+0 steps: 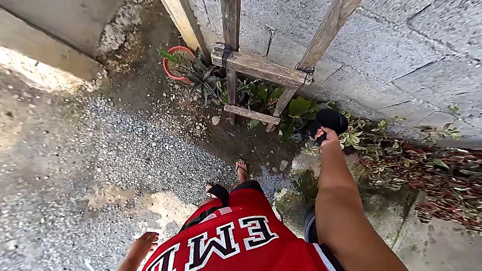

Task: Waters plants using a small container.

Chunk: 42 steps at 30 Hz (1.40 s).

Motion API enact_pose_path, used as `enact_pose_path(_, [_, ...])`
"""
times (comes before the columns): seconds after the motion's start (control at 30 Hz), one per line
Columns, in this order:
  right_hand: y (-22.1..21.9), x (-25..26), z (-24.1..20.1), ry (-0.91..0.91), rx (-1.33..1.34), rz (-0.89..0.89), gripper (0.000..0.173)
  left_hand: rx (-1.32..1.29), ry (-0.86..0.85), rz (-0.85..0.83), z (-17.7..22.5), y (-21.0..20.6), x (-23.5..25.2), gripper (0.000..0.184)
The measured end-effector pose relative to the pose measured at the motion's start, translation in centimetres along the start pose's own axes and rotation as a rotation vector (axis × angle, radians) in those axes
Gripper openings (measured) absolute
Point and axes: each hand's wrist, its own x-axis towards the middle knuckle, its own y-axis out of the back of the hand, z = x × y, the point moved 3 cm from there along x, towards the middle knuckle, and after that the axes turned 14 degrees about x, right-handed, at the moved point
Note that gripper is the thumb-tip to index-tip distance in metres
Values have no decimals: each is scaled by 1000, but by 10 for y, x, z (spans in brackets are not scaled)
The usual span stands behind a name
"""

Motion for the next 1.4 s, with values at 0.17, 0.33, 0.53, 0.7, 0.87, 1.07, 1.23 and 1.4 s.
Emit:
enact_pose_path(0.17, [6,3,-7,-8,-18,-11,9,-10,-35,6,-2,-6,12,34])
enact_pose_path(0.33, [10,-1,-10,8,-53,-41,8,6,-31,-5,19,-1,4,35])
enact_pose_path(0.53, [5,-9,-17,11,-107,-39,8,-7,-40,-8,35,2,0,35])
enact_pose_path(0.7, [1,-6,-21,25,-126,-9,4,-10,-67,0,41,0,-1,36])
enact_pose_path(0.87, [0,-4,-18,34,-100,24,6,-7,-30,-27,74,7,-46,36])
enact_pose_path(1.07, [5,7,-17,62,-152,55,4,-24,-29,-43,62,-4,-32,37])
enact_pose_path(1.23, [8,0,-18,51,-67,46,3,-41,-35,-53,31,-22,15,36])
enact_pose_path(1.4, [22,-6,-9,73,-101,-41,8,-34,-72,-10,41,-24,11,34])
